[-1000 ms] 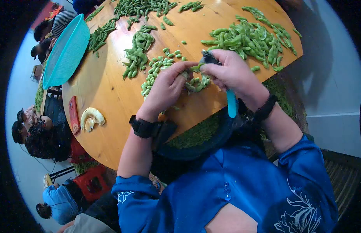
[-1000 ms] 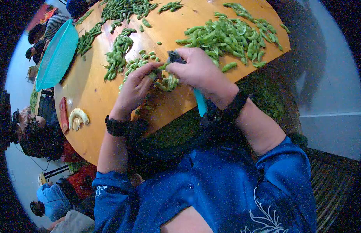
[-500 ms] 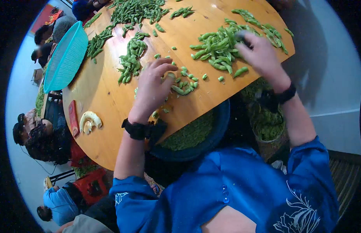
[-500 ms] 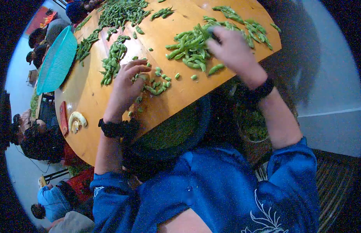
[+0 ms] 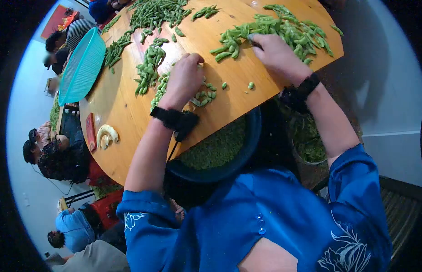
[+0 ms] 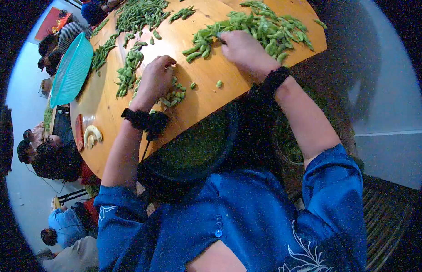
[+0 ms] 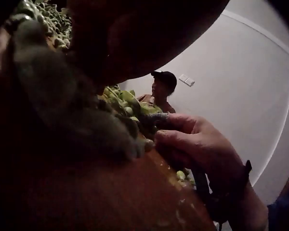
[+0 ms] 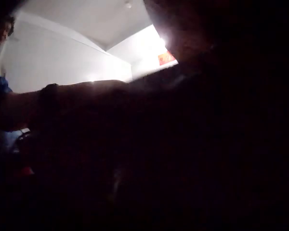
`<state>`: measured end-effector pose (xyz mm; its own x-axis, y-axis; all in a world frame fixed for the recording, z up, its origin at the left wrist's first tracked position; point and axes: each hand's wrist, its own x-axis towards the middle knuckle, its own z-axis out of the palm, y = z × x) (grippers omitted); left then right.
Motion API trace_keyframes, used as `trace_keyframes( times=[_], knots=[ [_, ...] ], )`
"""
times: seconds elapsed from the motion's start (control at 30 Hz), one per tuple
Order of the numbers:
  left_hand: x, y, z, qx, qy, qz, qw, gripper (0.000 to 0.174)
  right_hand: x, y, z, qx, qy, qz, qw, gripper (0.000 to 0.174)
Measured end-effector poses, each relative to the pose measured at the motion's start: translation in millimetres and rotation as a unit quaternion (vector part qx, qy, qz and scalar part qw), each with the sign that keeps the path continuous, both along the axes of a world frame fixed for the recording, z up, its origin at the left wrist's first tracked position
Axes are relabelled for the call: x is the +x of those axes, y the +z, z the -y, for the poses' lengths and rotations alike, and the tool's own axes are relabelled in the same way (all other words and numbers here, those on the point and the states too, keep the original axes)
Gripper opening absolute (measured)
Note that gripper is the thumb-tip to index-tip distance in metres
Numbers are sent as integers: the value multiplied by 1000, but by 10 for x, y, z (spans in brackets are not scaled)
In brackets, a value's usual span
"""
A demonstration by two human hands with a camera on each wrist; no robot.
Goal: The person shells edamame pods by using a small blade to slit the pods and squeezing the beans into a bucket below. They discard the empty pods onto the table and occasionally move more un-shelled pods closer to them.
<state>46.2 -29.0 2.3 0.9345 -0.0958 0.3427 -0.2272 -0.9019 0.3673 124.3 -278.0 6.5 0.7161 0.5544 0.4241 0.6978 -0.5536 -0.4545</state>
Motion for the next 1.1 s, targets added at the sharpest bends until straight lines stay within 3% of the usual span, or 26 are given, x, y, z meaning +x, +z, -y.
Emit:
trace_keyframes(
  times=[0.17,0.23,0.33,0.43,0.57,0.6,0.63,0.67,0.7,0.73,0.77,0.83,0.87,1.1],
  knots=[
    [-252,111,139,32,4,-43,999,18,-292,144,127,26,-25,16,999,16],
    [-320,97,375,-23,-68,-52,996,16,-485,68,136,30,8,-48,998,16],
    [-429,102,648,-6,-106,-29,994,14,-769,-101,-8,23,-4,-76,997,14],
    [-584,69,589,1,-124,-12,992,17,-953,-142,-247,85,26,-70,994,12],
    [-948,189,313,58,-68,0,996,21,-1036,-197,-573,121,81,-103,984,14],
    [-1044,230,206,45,-68,-7,997,30,-1073,-123,-605,170,91,-275,942,13],
    [-1162,256,107,48,-62,-3,997,30,-1090,-51,-628,209,96,-439,869,13],
    [-1293,266,18,51,-3,15,999,39,-1074,13,-619,207,101,-435,871,13],
    [-1439,274,-67,53,54,31,997,47,-1045,65,-574,238,88,-497,830,14],
    [-1599,284,-155,61,98,-16,993,67,-998,81,-531,267,74,-557,783,16],
    [-1737,223,-247,60,102,-13,993,67,-928,42,-475,265,77,-555,785,16],
    [-1910,-1,-443,59,203,-53,976,77,-783,-43,-374,407,108,-641,642,16],
    [-1924,-91,-529,71,219,-82,970,82,-769,-56,-353,430,129,-641,622,17],
    [-1189,-128,-592,49,166,-77,982,82,-690,-115,-301,418,178,-649,610,22]
  ],
)
